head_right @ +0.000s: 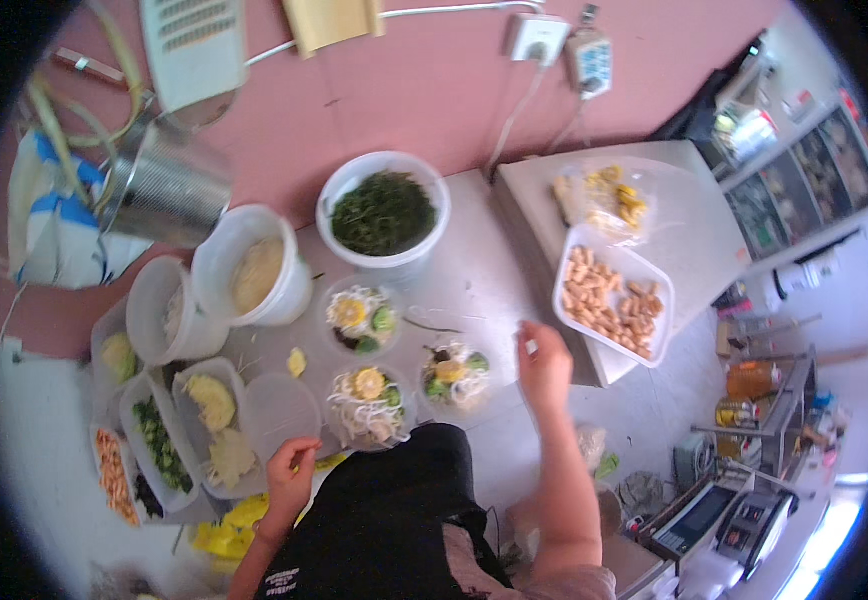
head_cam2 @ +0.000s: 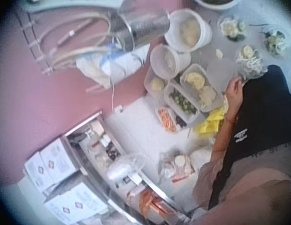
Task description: The person assembles food items into small clear plastic cups. They add noodles, vegetables, and other ingredients from various containers on the counter, layering them into the cups.
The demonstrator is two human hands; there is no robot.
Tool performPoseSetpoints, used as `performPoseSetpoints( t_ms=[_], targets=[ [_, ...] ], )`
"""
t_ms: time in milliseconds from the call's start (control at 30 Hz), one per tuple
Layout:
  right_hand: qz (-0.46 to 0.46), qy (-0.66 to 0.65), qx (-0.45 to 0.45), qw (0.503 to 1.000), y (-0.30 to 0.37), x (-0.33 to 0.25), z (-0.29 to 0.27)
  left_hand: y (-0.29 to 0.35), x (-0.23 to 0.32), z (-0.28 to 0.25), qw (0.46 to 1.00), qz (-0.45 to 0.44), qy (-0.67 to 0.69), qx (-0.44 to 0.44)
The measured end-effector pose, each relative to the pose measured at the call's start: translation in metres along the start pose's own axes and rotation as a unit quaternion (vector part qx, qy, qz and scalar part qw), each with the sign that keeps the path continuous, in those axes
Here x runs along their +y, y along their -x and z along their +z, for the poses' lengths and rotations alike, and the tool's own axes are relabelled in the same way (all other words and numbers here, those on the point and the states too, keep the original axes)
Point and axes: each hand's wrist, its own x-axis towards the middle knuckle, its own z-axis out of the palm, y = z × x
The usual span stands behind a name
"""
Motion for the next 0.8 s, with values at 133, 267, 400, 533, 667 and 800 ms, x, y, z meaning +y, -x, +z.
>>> performPoseSetpoints(
  t_ms=[133,267,400,533,667,800],
  targets=[
    [0.025,0.088,0.096,0.991,-0.06,0.092,-0.074,-0.005,0.01,0.006,1.0,0.004,-0.023,-0.017],
    [0.01,0.225,-0.064,0.972,-0.098,0.139,-0.074,-0.014,0.017,0.015,0.999,0.021,-0.028,-0.033],
    [0.064,0.263,-0.086,0.959,-0.113,0.143,-0.042,-0.017,0.036,0.026,0.997,0.027,-0.061,-0.046],
    [0.09,0.223,-0.086,0.967,-0.128,0.146,-0.049,-0.019,0.038,0.035,0.996,0.025,-0.073,-0.05],
    [0.033,0.154,-0.028,0.987,-0.135,0.198,-0.068,-0.021,0.035,0.042,0.996,0.023,-0.065,-0.054],
    [0.251,-0.128,0.04,0.959,-0.13,0.194,-0.103,-0.021,0.035,0.045,0.997,0.009,-0.062,-0.036]
  ],
)
